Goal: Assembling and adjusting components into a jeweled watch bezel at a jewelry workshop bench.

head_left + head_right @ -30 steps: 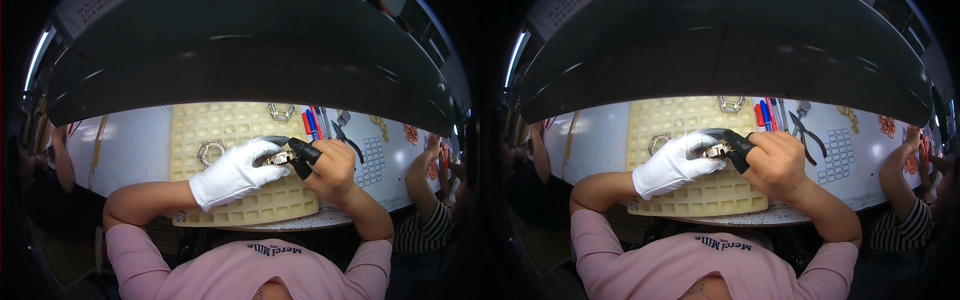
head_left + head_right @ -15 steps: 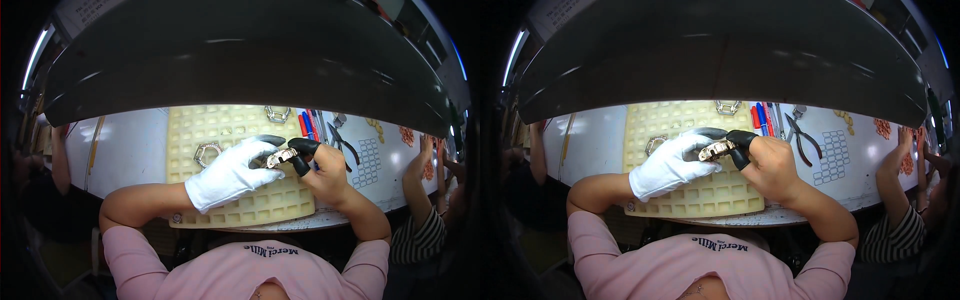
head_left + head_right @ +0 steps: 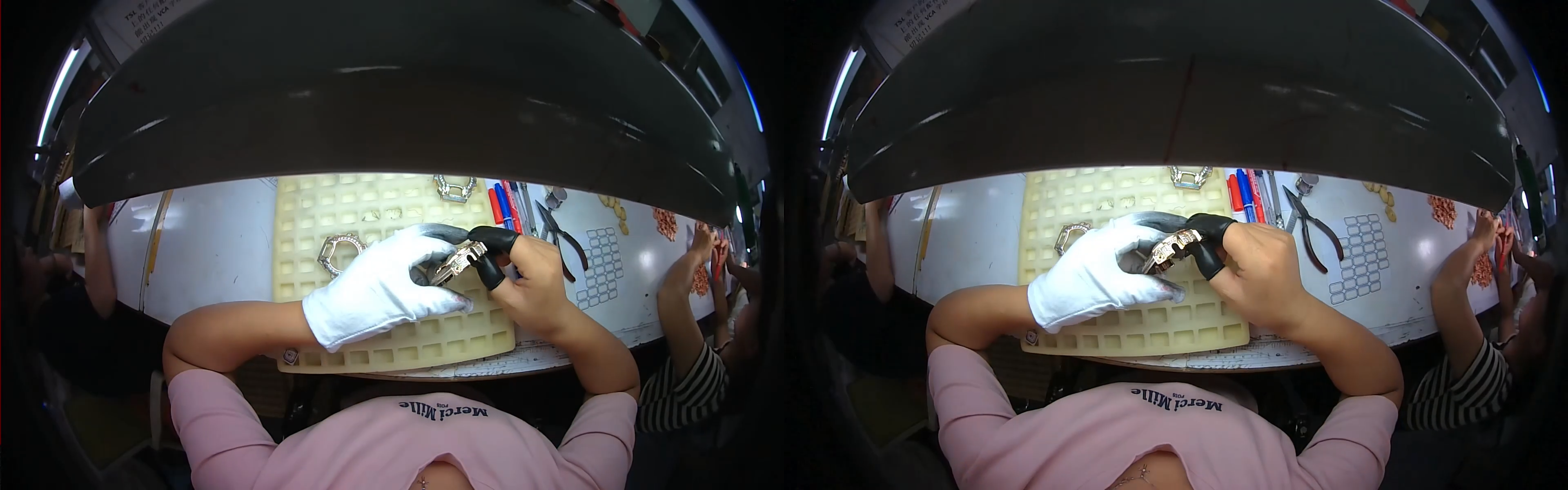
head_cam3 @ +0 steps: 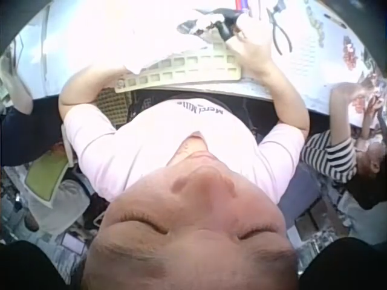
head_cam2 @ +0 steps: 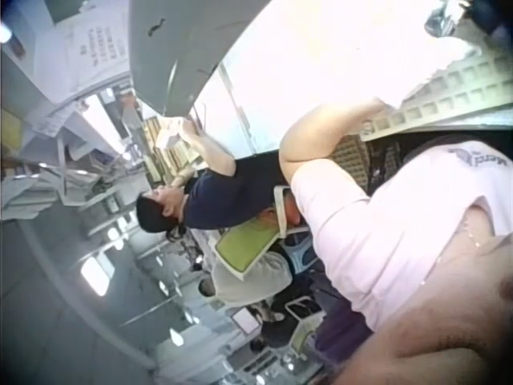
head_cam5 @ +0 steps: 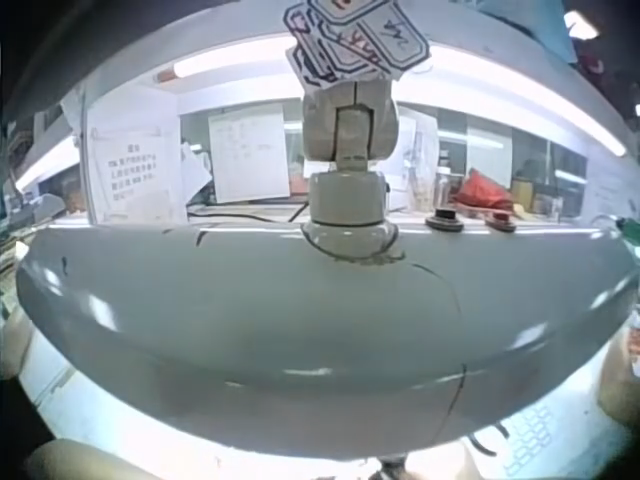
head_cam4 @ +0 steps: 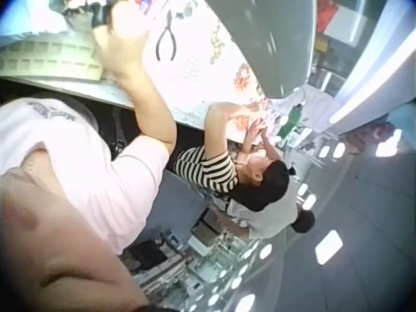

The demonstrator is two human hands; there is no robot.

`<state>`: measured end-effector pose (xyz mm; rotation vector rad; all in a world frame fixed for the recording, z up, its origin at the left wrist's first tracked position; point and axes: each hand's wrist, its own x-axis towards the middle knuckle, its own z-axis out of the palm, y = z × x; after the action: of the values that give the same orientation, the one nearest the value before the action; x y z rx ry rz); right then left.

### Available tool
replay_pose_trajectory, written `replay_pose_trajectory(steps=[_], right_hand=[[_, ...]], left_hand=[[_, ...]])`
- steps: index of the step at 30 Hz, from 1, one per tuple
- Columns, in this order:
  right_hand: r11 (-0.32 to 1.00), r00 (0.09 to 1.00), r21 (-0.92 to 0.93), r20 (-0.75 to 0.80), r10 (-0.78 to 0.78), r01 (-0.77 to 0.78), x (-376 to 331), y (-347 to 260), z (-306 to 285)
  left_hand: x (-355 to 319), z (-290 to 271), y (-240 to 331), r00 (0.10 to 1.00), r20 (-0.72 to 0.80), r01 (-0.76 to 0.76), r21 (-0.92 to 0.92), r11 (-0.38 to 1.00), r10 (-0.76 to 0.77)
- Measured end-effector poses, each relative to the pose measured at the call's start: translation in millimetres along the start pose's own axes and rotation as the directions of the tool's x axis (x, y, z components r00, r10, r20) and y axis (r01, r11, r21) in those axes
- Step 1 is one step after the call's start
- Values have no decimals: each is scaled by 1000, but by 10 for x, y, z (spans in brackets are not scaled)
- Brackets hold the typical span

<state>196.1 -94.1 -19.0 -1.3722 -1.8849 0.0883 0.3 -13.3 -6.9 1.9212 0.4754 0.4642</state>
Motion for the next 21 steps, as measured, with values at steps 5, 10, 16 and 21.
replay_pose_trajectory(steps=[5, 10, 16, 21], right_hand=[[1000, 1000, 15, -1, 23, -23, -4, 34, -9], [999, 999, 23, -21, 29, -28, 16, -12, -1], [996, 997, 50, 25, 76, -77, 51, -77, -64], [999, 999, -21, 21, -25, 26, 35, -61, -100]], left_hand=[[3, 29, -25, 1000, -2, 23, -23, 999, -23], [-19, 58, -105, 999, -43, -24, -122, 992, 18], [-3, 5, 113, 962, 68, 273, -248, 930, -264], [-7, 5, 99, 980, 66, 197, -134, 971, -190]])
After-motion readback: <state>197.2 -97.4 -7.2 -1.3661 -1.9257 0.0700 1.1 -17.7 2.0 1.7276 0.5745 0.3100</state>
